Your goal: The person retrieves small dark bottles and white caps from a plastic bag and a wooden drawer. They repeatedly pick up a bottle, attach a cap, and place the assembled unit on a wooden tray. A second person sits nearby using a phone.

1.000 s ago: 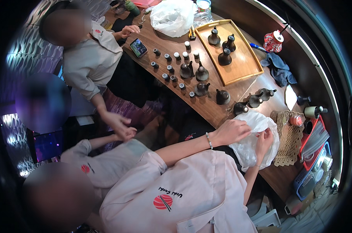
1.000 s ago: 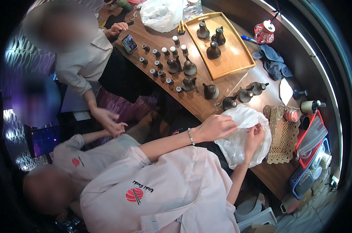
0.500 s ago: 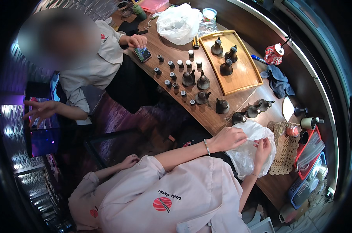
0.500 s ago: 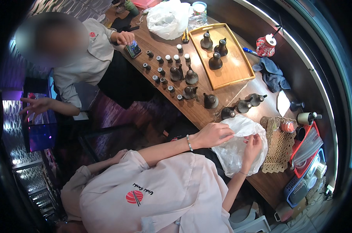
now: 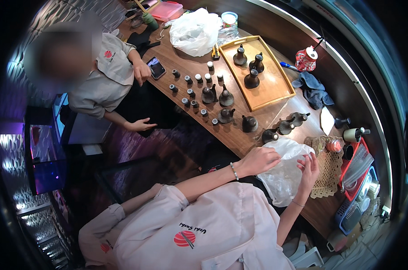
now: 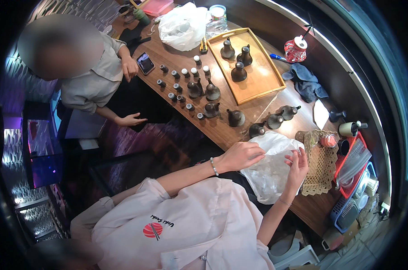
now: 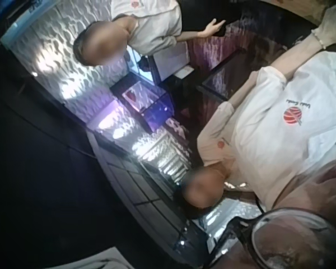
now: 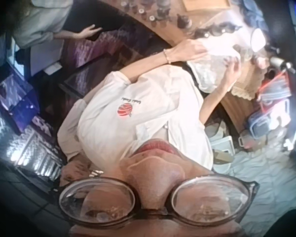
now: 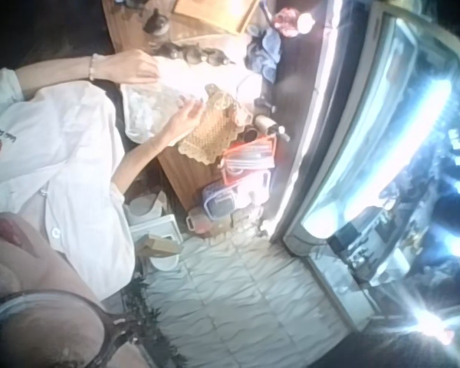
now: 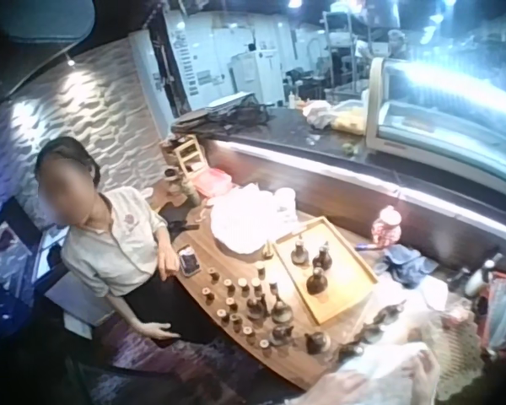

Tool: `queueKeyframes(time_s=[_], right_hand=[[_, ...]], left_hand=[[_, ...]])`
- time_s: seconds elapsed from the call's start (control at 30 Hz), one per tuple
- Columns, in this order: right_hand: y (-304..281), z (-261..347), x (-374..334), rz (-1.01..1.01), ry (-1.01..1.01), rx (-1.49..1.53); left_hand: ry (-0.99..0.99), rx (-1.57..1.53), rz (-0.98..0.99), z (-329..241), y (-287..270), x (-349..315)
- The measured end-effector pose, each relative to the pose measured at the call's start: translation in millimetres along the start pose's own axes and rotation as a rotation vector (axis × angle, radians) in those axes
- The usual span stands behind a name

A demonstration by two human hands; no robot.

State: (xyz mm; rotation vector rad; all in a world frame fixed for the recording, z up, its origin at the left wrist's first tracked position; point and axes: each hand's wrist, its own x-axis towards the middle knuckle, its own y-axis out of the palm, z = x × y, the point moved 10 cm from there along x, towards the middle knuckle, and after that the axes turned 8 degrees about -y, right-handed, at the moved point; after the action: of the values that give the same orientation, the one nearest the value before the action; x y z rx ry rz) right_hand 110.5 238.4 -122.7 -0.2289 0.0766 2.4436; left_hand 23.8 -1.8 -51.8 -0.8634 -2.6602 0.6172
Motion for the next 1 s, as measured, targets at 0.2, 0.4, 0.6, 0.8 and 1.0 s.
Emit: queueKeyframes(time_s=[0.2,0.4,0.6,0.8,1.0], right_hand=[[25,35,-17,0.065,0.103,0.306],[30,39,-14,0.122,0.100,0.173],[43,41,-14,0.196,0.082,0.083],[63,43,-15,0.325,0.043,-0.100],[80,39,-17,0.530,-0.027,-0.454]], left_hand=[[-0.001,0.011,0.015,-1,1,1],[0.012,0.006,0.027,-5,2,4],[0.010,0.000,0.016,0,3,4],[-0.016,-0.001,0.024,3,4,7],[-0.028,-0.001,0.033,5,6,6]])
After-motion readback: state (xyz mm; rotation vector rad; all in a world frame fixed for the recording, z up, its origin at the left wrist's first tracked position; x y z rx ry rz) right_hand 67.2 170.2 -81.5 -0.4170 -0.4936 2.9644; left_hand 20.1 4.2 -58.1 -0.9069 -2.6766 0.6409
